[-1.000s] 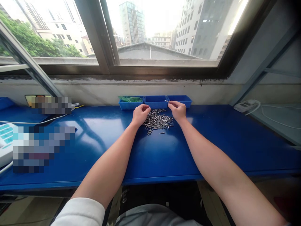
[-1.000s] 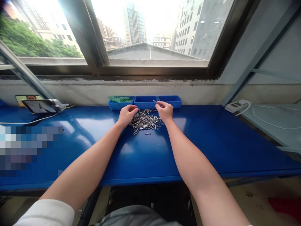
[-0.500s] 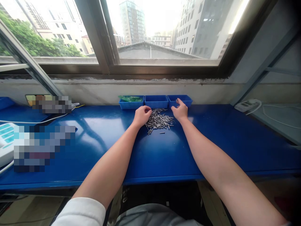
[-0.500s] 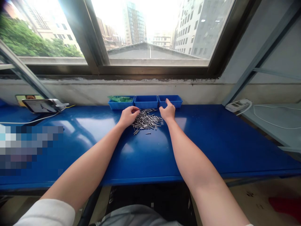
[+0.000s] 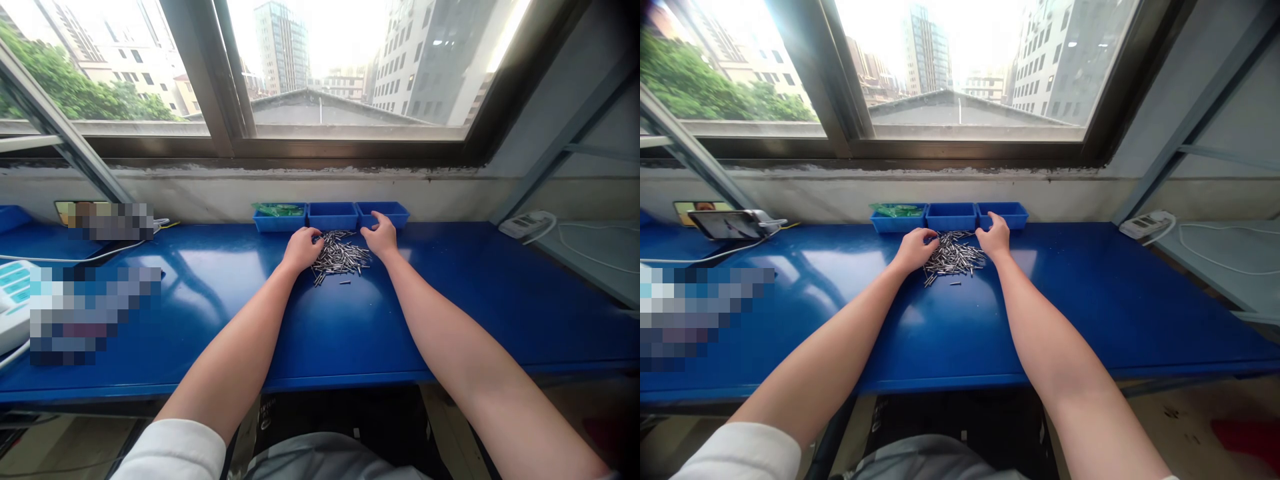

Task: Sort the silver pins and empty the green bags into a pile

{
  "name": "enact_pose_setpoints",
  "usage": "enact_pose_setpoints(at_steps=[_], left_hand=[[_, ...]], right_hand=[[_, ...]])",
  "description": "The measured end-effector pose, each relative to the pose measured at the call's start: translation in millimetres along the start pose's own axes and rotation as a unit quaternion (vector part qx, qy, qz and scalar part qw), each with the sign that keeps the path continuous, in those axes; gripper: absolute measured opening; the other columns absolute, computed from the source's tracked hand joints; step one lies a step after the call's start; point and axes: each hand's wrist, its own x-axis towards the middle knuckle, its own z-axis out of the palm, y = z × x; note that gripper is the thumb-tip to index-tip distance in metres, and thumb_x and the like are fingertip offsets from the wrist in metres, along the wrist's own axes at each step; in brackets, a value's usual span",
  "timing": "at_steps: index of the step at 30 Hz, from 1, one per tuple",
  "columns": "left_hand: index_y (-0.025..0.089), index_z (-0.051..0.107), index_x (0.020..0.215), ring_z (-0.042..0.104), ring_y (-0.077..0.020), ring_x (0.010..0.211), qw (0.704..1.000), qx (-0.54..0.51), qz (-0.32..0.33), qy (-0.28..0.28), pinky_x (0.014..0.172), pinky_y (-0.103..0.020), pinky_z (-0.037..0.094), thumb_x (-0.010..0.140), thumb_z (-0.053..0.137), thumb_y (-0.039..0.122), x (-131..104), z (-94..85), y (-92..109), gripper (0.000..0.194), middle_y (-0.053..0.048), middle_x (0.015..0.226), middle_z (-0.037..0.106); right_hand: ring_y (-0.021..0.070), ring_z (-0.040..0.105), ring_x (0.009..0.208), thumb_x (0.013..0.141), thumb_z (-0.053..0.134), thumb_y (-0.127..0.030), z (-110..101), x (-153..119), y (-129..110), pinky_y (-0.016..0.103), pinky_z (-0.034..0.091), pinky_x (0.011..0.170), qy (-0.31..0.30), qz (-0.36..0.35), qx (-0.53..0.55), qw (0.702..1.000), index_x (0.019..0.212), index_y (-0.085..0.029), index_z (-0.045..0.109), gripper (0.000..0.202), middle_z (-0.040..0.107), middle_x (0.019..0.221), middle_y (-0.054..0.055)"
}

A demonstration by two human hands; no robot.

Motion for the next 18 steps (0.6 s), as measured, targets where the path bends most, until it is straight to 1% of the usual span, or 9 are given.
enact_pose_setpoints(at_steps=[2, 5, 8, 10, 13, 18], left_hand=[[0.017, 0.068, 0.103, 0.059, -0.0243, 0.098, 0.999, 0.039, 0.008, -0.025, 0.09, -0.035, 0.045, 0.08, 0.052, 0.037, -0.4, 1.0, -1.2, 0.034, -0.01, 0.105, 0.064], [0.019, 0.071, 0.096, 0.059, -0.0248, 0.097, 0.996, 0.064, 0.024, -0.056, 0.09, -0.035, 0.045, 0.081, 0.051, 0.041, -1.0, 2.3, -2.4, 0.033, -0.009, 0.103, 0.065], [0.022, 0.072, 0.091, 0.06, -0.0223, 0.093, 0.997, 0.056, 0.036, -0.049, 0.088, -0.032, 0.046, 0.081, 0.051, 0.038, -1.5, 2.8, -3.2, 0.029, -0.006, 0.1, 0.065], [0.022, 0.073, 0.089, 0.061, -0.0207, 0.089, 0.997, 0.046, 0.039, -0.043, 0.086, -0.03, 0.047, 0.08, 0.053, 0.034, -1.6, 2.6, -3.1, 0.026, -0.006, 0.096, 0.066], [0.021, 0.074, 0.084, 0.062, -0.0194, 0.086, 0.997, 0.038, 0.044, -0.042, 0.083, -0.029, 0.047, 0.079, 0.055, 0.031, -1.4, 1.6, -2.2, 0.022, -0.005, 0.092, 0.067], [0.022, 0.073, 0.083, 0.061, -0.0185, 0.085, 0.998, 0.042, 0.034, -0.045, 0.083, -0.028, 0.047, 0.079, 0.056, 0.029, -1.3, 1.2, -1.4, 0.019, -0.004, 0.093, 0.067]], right_hand=[[0.0209, 0.061, 0.089, 0.067, 0.059, -0.021, 1.9, -0.4, 0.6, 0.033, 0.047, 0.088, -0.019, -0.008, -0.018, 1.0, 0.111, -0.01, 0.063, 0.045, 0.064, 0.111, 0.012], [0.0204, 0.063, 0.09, 0.068, 0.062, -0.029, 4.5, -3.3, -1.0, 0.03, 0.047, 0.085, -0.099, -0.013, -0.038, 0.994, 0.096, -0.014, 0.069, 0.033, 0.069, 0.096, 0.008], [0.0214, 0.063, 0.091, 0.068, 0.065, -0.041, 6.3, -7.0, -4.5, 0.03, 0.047, 0.083, -0.184, -0.034, -0.063, 0.98, 0.092, -0.016, 0.07, 0.035, 0.07, 0.096, 0.007], [0.0229, 0.062, 0.095, 0.067, 0.065, -0.046, 7.1, -8.9, -6.4, 0.031, 0.045, 0.086, -0.218, -0.063, -0.082, 0.971, 0.091, -0.018, 0.071, 0.038, 0.069, 0.099, 0.007], [0.0243, 0.059, 0.101, 0.067, 0.065, -0.049, 8.1, -10.5, -7.5, 0.032, 0.043, 0.089, -0.235, -0.094, -0.103, 0.962, 0.091, -0.02, 0.072, 0.038, 0.068, 0.102, 0.006], [0.0248, 0.056, 0.104, 0.069, 0.063, -0.049, 10.3, -11.8, -6.4, 0.035, 0.041, 0.092, -0.233, -0.101, -0.118, 0.96, 0.093, -0.021, 0.071, 0.038, 0.066, 0.106, 0.007]])
